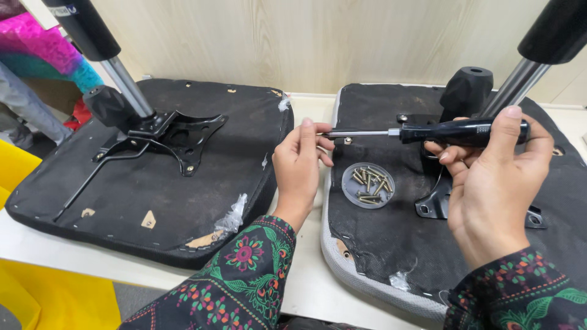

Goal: The person uses a screwdriver to tighten screws into the underside of an office chair seat, securing the seat to its metal frame. The person repeatedly turns the screwdriver to fasten multiple screws while holding the seat steady.

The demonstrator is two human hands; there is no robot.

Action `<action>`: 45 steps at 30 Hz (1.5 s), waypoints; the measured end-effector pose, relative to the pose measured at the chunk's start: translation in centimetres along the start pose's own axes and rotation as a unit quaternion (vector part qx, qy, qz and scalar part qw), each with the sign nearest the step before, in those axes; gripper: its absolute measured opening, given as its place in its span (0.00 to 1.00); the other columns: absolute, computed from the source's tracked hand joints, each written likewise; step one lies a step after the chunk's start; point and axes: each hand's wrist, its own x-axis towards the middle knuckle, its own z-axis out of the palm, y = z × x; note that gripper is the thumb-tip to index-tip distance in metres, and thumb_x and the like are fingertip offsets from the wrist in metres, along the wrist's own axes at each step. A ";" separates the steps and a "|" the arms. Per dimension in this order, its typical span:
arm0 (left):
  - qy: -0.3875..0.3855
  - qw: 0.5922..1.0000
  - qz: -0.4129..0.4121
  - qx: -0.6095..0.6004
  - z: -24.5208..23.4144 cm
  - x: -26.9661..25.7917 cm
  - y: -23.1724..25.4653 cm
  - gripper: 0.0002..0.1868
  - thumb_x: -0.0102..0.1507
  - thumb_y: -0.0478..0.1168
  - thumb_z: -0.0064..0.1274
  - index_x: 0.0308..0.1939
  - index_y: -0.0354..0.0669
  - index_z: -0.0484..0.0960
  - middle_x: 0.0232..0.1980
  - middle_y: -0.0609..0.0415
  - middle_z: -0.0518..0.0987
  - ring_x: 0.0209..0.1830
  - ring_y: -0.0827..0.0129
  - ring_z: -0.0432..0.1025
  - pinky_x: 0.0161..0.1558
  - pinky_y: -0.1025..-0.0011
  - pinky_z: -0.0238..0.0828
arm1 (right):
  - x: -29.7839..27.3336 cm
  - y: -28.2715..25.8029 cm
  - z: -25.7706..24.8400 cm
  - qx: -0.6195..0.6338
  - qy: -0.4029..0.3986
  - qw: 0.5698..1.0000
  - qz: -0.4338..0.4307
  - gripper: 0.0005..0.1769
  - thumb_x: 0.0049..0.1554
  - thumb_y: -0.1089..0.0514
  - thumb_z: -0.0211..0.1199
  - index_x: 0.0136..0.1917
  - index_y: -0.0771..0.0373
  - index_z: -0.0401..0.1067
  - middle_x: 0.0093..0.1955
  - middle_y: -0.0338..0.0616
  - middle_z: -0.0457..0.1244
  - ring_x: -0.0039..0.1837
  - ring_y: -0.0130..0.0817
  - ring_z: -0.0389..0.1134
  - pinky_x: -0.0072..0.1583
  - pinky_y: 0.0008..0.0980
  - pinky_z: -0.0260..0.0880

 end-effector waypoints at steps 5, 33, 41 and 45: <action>-0.099 0.970 0.142 0.169 -0.6 4.7 0.7 0.12 0.66 0.42 0.57 0.46 0.37 0.87 0.37 0.55 0.83 0.28 0.78 0.75 0.33 0.77 0.74 | 1.9 0.2 3.1 0.002 0.022 1.000 0.005 0.20 0.75 0.48 0.52 0.69 0.60 0.50 0.47 0.45 0.63 0.40 0.30 0.66 0.56 0.45 0.84; -0.255 0.912 0.243 0.212 -1.6 15.4 -6.8 0.09 0.62 0.38 0.61 0.43 0.37 0.86 0.35 0.47 0.83 0.34 0.59 0.77 0.39 0.66 0.72 | 9.4 3.6 16.1 -0.396 -0.198 0.891 -0.104 0.29 0.65 0.58 0.68 0.72 0.61 0.56 0.54 0.44 0.66 0.41 0.23 0.74 0.36 0.20 0.70; -0.325 0.908 0.156 0.211 -1.0 14.5 -6.1 0.10 0.64 0.39 0.58 0.45 0.37 0.84 0.36 0.47 0.84 0.34 0.62 0.81 0.39 0.68 0.75 | 8.6 4.6 15.3 -0.487 -0.173 0.845 -0.140 0.26 0.64 0.55 0.70 0.68 0.62 0.60 0.56 0.45 0.67 0.37 0.25 0.71 0.35 0.24 0.69; -0.328 0.903 0.156 0.231 -0.8 14.7 -6.0 0.10 0.63 0.40 0.59 0.45 0.38 0.85 0.34 0.46 0.84 0.31 0.60 0.80 0.36 0.67 0.74 | 9.1 4.7 14.7 -0.477 -0.158 0.855 -0.126 0.26 0.66 0.53 0.69 0.67 0.63 0.57 0.51 0.43 0.68 0.37 0.23 0.71 0.34 0.23 0.70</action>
